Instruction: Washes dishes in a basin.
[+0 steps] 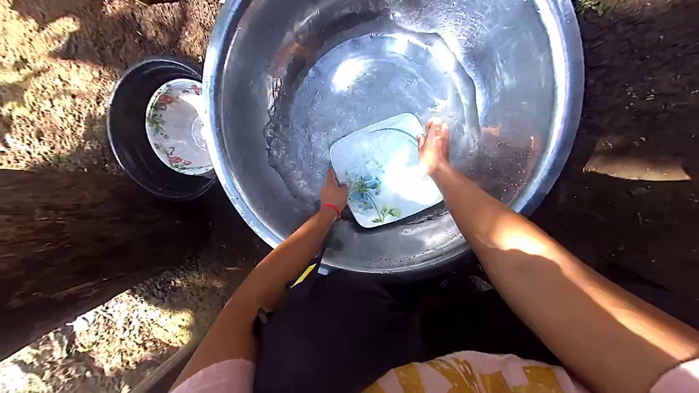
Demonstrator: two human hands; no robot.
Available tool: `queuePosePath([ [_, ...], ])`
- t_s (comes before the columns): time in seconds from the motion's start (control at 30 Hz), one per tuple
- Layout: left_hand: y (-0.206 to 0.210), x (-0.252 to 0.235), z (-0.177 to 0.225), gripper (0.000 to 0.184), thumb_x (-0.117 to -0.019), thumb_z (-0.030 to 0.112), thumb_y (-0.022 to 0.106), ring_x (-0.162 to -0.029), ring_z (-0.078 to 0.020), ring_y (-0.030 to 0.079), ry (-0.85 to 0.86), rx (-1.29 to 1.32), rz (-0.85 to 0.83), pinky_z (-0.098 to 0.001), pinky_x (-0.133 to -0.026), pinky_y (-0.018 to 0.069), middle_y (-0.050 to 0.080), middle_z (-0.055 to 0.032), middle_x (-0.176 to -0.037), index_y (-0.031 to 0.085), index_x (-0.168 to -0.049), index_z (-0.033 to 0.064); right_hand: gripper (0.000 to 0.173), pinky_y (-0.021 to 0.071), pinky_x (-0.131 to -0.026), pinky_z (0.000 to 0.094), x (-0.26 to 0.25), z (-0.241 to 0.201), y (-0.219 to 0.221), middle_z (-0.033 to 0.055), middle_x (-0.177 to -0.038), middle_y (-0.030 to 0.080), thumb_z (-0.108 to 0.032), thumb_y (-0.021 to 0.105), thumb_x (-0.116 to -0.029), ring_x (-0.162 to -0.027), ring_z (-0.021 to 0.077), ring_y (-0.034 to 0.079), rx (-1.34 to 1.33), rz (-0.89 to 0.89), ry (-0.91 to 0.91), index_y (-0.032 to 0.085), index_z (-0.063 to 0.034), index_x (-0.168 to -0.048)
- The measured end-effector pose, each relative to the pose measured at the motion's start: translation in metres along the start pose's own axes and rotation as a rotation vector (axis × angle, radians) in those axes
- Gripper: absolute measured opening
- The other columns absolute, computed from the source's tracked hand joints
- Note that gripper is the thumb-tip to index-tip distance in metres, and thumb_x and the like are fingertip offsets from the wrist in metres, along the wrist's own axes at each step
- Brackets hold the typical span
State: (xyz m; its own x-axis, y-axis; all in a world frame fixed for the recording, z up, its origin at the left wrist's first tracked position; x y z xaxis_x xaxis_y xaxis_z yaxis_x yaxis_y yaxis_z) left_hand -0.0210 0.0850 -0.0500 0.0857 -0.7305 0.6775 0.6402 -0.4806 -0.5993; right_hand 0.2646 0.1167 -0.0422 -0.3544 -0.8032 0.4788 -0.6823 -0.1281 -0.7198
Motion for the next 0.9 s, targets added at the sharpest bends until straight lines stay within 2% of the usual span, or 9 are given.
queuePosePath([
  [0.17,0.004,0.017,0.017,0.047,-0.106,0.01,0.051,-0.105,-0.0393,0.068,-0.001,0.255,-0.099,-0.054,-0.093,0.0534,0.065,-0.0292,-0.122,0.039,-0.15,-0.0022,0.066,0.0112,-0.122,0.068,0.031,-0.015,0.046,0.033,-0.166,0.015,-0.02,0.055,-0.1,-0.154,0.0531,0.009,0.157,0.109,-0.333,0.034,0.0047,-0.157],
  [0.27,-0.004,0.026,0.034,0.043,-0.1075,0.011,0.048,-0.079,-0.0245,0.065,0.048,0.372,-0.104,-0.0408,-0.072,0.0538,0.067,-0.0223,-0.108,0.037,-0.148,0.0008,0.065,0.0122,-0.124,0.064,0.051,-0.054,0.065,0.03,-0.164,0.026,-0.035,0.043,-0.1075,-0.155,0.047,0.016,0.112,-0.092,-0.511,0.033,0.0061,-0.156],
  [0.4,-0.027,0.029,0.064,0.04,-0.1093,0.015,0.045,-0.075,-0.0175,0.058,0.005,0.598,-0.103,-0.0348,-0.069,0.0508,0.062,-0.0179,-0.103,0.038,-0.146,0.0009,0.06,0.008,-0.125,0.0626,0.092,-0.111,0.064,0.0247,-0.166,0.027,-0.034,0.039,-0.1094,-0.156,0.0416,0.017,-0.116,-0.389,-0.67,0.036,0.0042,-0.156],
  [0.47,-0.039,0.036,0.08,0.038,-0.1102,0.019,0.044,-0.072,-0.0125,0.055,-0.019,0.728,-0.113,-0.0291,-0.066,0.049,0.058,-0.012,-0.099,0.038,-0.143,0.0009,0.069,0.0159,-0.123,0.0635,0.115,-0.125,0.04,0.0279,-0.165,0.026,-0.035,0.052,-0.1056,-0.154,0.0447,0.022,-0.016,-0.529,-0.645,0.032,0.0042,-0.158],
  [0.57,-0.045,0.051,0.115,0.04,-0.1126,0.025,0.038,-0.071,-0.0129,0.064,0.068,0.822,-0.211,-0.0284,-0.066,0.0552,0.062,-0.0115,-0.102,0.035,-0.145,0.002,0.057,0.044,-0.106,0.0605,0.128,-0.138,-0.017,0.0331,-0.145,0.048,-0.012,0.054,-0.1038,-0.131,0.048,0.053,0.46,-0.64,-0.423,0.034,0.0064,-0.153],
  [0.63,-0.054,0.038,0.12,0.045,-0.1128,0.029,0.035,-0.102,-0.018,0.068,0.188,0.711,-0.166,-0.0363,-0.088,0.0544,0.066,-0.0147,-0.124,0.042,-0.147,0.0008,0.035,0.0488,-0.093,0.0638,0.123,-0.14,-0.06,0.0344,-0.117,0.062,-0.005,0.049,-0.1041,-0.112,0.0507,0.063,0.537,-0.542,-0.42,0.048,0.0098,-0.136],
  [0.73,-0.071,-0.019,0.052,0.049,-0.1103,0.029,0.043,-0.14,-0.0402,0.046,0.16,0.592,0.201,-0.0583,-0.115,0.0336,0.051,-0.0265,-0.148,0.049,-0.147,-0.0026,0.028,0.0462,-0.093,0.0676,0.103,-0.141,-0.136,0.0338,-0.11,0.065,-0.01,0.05,-0.1071,-0.107,0.0509,0.064,0.383,-0.362,-0.486,0.06,0.0081,-0.126],
  [0.8,-0.057,-0.035,0.007,0.047,-0.1101,0.025,0.043,-0.14,-0.0438,0.045,0.048,0.636,0.378,-0.0605,-0.116,0.0317,0.05,-0.0298,-0.148,0.05,-0.146,-0.0045,0.022,0.0509,-0.086,0.057,0.089,-0.131,-0.175,0.024,-0.101,0.067,-0.011,0.054,-0.1055,-0.093,0.035,0.066,0.191,-0.308,-0.476,0.063,0.0047,-0.119],
  [0.9,0.009,-0.027,0.02,0.039,-0.1124,0.021,0.03,-0.104,-0.0159,0.061,-0.114,1.161,0.095,-0.0299,-0.092,0.0494,0.063,-0.0131,-0.119,0.052,-0.135,-0.0027,0.016,0.056,-0.069,0.0244,0.07,-0.11,-0.181,0.0027,-0.088,0.065,-0.009,0.053,-0.1047,-0.072,0.0041,0.063,-0.166,-0.347,-0.297,0.06,-0.0034,-0.118],
])
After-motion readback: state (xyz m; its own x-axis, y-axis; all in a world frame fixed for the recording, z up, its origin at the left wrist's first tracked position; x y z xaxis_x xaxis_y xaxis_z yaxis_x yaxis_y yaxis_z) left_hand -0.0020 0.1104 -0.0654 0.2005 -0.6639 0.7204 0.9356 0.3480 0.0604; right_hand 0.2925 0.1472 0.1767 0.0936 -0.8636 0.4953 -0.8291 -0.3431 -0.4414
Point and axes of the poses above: each hand's wrist, its own x-axis away from the middle knuckle, its own y-axis out of the palm, z = x × y, the point moved 8 cm from there along -x, towards the middle knuckle
